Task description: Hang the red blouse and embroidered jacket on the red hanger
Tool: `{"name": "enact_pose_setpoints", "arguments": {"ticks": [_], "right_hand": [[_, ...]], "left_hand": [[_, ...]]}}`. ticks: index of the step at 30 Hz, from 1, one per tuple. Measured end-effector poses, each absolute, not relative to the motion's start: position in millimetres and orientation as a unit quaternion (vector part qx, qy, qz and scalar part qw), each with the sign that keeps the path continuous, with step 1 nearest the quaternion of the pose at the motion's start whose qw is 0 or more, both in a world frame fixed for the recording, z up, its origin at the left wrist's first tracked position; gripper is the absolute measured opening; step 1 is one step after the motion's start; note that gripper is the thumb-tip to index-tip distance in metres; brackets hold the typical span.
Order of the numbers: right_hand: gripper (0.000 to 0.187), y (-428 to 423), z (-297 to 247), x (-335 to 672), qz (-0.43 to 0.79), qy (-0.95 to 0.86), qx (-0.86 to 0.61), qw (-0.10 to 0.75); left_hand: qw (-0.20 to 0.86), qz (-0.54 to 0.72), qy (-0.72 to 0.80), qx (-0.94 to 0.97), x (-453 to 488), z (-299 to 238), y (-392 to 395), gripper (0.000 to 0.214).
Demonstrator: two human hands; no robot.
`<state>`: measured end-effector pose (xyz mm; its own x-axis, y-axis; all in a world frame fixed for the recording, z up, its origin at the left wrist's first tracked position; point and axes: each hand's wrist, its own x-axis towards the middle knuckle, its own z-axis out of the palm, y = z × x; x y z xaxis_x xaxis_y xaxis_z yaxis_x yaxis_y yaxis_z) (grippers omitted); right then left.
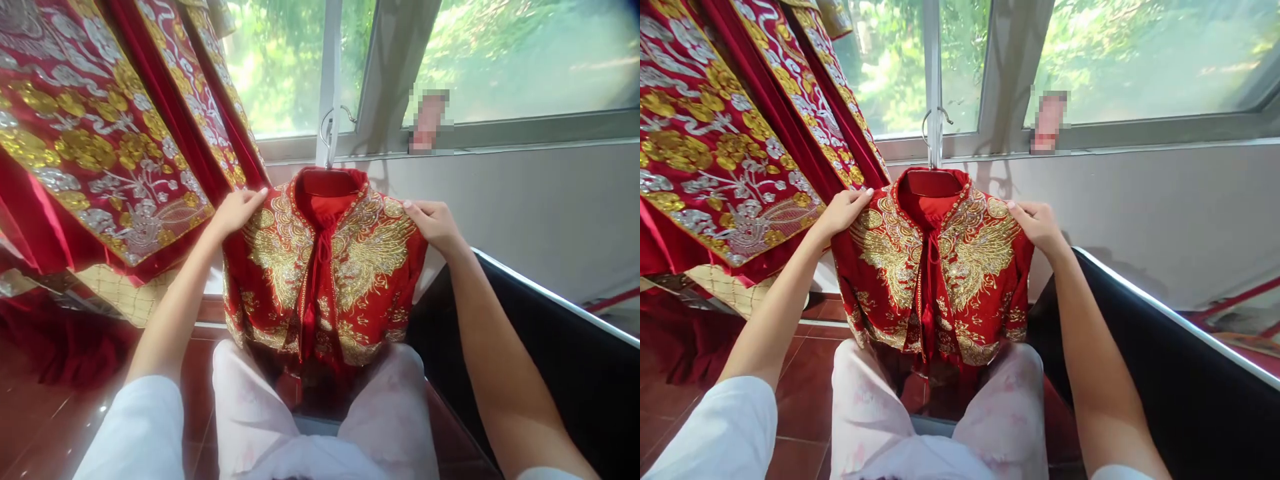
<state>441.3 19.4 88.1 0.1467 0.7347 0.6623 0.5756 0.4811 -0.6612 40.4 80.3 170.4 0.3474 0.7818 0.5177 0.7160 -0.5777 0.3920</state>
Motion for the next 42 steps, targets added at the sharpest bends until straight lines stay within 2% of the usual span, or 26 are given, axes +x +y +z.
{"name": "enact_pose_setpoints", "arguments": {"ticks": [3, 7, 9, 10, 12, 13, 14, 16, 18, 21, 23, 26, 28, 32, 35, 38, 40, 42], "right_hand": [[0.051, 8.2, 78.1, 432.4, 0.026, -0.622, -0.507, 0.596], [0.052, -5.9, 60.2, 395.1, -0.067, -0.510, -0.577, 0.634], [0.061, -18.0, 43.4, 363.2, -0.136, -0.462, -0.625, 0.615], [0.071, -25.2, 31.6, 345.4, -0.162, -0.462, -0.640, 0.593], [0.098, -39.1, 2.0, 311.5, -0.181, -0.501, -0.653, 0.539], [0.107, -44.6, -14.5, 297.7, -0.182, -0.526, -0.654, 0.512], [0.108, -48.6, -30.8, 287.1, -0.184, -0.541, -0.660, 0.488], [0.094, -52.4, -59.6, 277.3, -0.198, -0.533, -0.669, 0.479], [0.077, -53.5, -80.5, 281.1, -0.206, -0.508, -0.656, 0.519], [0.058, -57.7, -99.6, 298.8, -0.191, -0.519, -0.606, 0.573], [0.048, -63.1, -107.8, 309.9, -0.165, -0.539, -0.595, 0.574], [0.043, -69.6, -114.7, 318.7, -0.103, -0.528, -0.615, 0.577], [0.043, -70.5, -115.5, 318.6, -0.053, -0.507, -0.629, 0.587], [0.036, -67.8, -112.7, 307.3, -0.023, -0.461, -0.649, 0.604], [0.040, -68.4, -112.1, 300.0, -0.015, -0.395, -0.674, 0.625], [0.046, -71.3, -113.5, 301.3, 0.024, -0.352, -0.690, 0.632], [0.047, -72.6, -113.6, 304.9, 0.049, -0.373, -0.685, 0.623], [0.048, -72.6, -112.2, 308.4, 0.062, -0.405, -0.683, 0.605]], "left_hand": [[0.030, 0.361, 0.473, 0.803, 30.2, 161.9, 81.0, 0.055], [0.248, 0.288, 0.444, 0.811, 27.7, 170.9, 105.5, 0.059], [0.266, 0.299, 0.444, 0.802, 30.7, 171.9, 113.0, 0.059], [0.216, 0.333, 0.462, 0.793, 33.5, 168.1, 111.8, 0.058], [0.035, 0.429, 0.501, 0.751, 43.6, 147.6, 96.9, 0.054], [-0.069, 0.481, 0.504, 0.714, 51.3, 129.9, 83.5, 0.050], [-0.142, 0.510, 0.489, 0.693, 60.8, 107.2, 67.2, 0.047], [-0.207, 0.496, 0.448, 0.715, 83.0, 49.8, 31.0, 0.048], [-0.224, 0.442, 0.446, 0.745, 103.6, -14.0, -0.7, 0.065], [-0.189, 0.379, 0.542, 0.726, 117.4, -92.1, -24.1, 0.067], [-0.148, 0.374, 0.598, 0.694, 113.2, -120.5, -24.3, 0.058], [-0.093, 0.363, 0.628, 0.682, 98.8, -134.8, -15.3, 0.035], [-0.091, 0.359, 0.623, 0.689, 93.0, -138.2, -9.3, 0.035], [-0.158, 0.375, 0.609, 0.680, 95.9, -156.5, 0.4, 0.068], [-0.186, 0.402, 0.605, 0.662, 103.3, -177.6, 4.9, 0.075], [-0.184, 0.423, 0.584, 0.668, 112.4, -191.9, 2.6, 0.093], [-0.170, 0.428, 0.578, 0.674, 116.7, -194.8, -0.7, 0.086], [-0.133, 0.426, 0.599, 0.665, 116.6, -193.6, -3.2, 0.062]]}}
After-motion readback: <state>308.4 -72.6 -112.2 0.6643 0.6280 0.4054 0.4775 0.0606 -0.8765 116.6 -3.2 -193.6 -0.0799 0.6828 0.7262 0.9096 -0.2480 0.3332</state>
